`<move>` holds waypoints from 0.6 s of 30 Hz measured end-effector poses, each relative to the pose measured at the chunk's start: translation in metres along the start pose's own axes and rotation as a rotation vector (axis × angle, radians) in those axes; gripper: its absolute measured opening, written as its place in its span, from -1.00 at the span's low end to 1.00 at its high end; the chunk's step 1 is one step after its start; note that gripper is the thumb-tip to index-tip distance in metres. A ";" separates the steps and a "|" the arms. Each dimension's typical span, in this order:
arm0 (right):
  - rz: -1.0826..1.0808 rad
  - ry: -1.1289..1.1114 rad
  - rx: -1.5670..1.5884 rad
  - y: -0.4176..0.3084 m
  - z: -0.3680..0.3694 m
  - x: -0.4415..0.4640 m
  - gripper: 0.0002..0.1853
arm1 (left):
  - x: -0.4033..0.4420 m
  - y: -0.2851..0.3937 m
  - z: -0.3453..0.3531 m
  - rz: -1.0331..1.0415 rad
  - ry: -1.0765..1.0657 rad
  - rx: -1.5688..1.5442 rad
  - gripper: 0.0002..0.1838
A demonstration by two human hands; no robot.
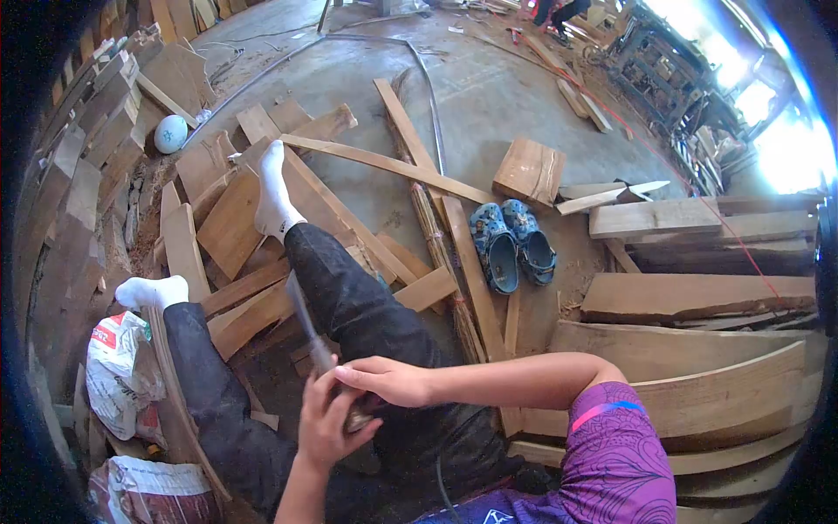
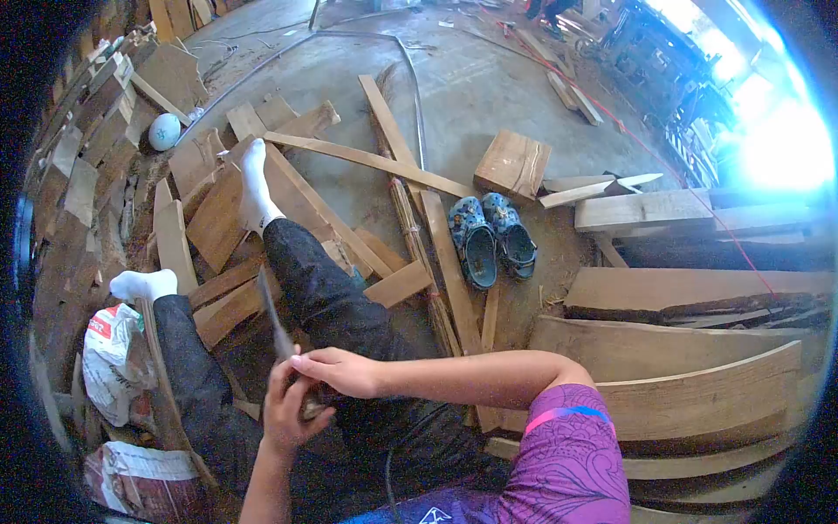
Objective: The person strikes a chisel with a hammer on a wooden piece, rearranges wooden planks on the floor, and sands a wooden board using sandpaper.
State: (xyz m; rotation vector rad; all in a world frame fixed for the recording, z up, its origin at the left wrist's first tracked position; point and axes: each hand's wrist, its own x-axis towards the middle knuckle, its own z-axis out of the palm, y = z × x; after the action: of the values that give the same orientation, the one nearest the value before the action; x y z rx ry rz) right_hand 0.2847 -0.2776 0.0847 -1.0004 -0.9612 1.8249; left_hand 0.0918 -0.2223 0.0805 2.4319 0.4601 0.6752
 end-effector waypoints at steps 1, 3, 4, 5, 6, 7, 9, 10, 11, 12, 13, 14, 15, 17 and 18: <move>0.015 0.057 0.192 -0.002 0.008 -0.007 -0.40 | 0.007 0.006 0.006 0.016 -0.010 -0.015 -0.34; 0.054 0.169 0.160 0.000 0.005 -0.017 -0.37 | 0.018 0.016 0.017 0.053 -0.092 0.039 -0.12; 0.158 0.174 0.144 -0.002 -0.001 -0.026 -0.37 | 0.023 0.023 0.022 0.056 -0.134 0.064 -0.07; 0.130 0.211 0.031 0.001 -0.007 -0.035 -0.40 | 0.025 0.029 0.028 0.060 -0.179 0.087 -0.01; 0.100 0.248 -0.083 0.003 -0.014 -0.045 -0.43 | 0.025 0.032 0.035 0.086 -0.269 0.100 0.04; 0.031 0.267 -0.210 -0.002 -0.019 -0.058 -0.48 | 0.024 0.037 0.038 0.146 -0.299 0.088 0.03; 0.072 0.303 -0.415 -0.018 -0.021 -0.094 -0.52 | 0.022 0.039 0.048 0.309 -0.323 0.055 -0.01; 0.159 0.379 -0.220 -0.026 -0.018 -0.108 -0.53 | 0.021 0.040 0.049 0.310 -0.324 0.050 -0.01; 0.240 0.442 -0.308 -0.024 -0.035 -0.122 -0.52 | 0.019 0.039 0.050 0.266 -0.324 -0.008 -0.07; 0.268 0.518 -0.417 -0.025 -0.048 -0.137 -0.53 | 0.017 0.038 0.050 0.223 -0.325 -0.066 -0.12; 0.251 0.649 -0.550 -0.026 -0.059 -0.151 -0.56 | 0.014 0.034 0.049 0.188 -0.289 -0.086 -0.16; 0.067 0.806 -0.824 -0.005 -0.082 -0.167 -0.58 | 0.012 0.029 0.046 0.167 -0.302 -0.058 -0.18; 0.125 0.945 -0.852 0.007 -0.102 -0.184 -0.58 | 0.010 0.026 0.044 0.146 -0.314 -0.029 -0.21; 0.191 1.173 -0.953 0.030 -0.129 -0.209 -0.59 | 0.007 0.024 0.040 0.111 -0.333 -0.019 -0.25; 0.172 1.266 -1.009 0.055 -0.145 -0.220 -0.58 | 0.003 0.021 0.042 0.117 -0.354 0.004 -0.27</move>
State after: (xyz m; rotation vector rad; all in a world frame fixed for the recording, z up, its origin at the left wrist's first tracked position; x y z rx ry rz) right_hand 0.4734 -0.4635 0.0368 -2.4273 -0.8801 0.3585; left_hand 0.1208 -0.2549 0.0645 2.5253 0.1778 0.2772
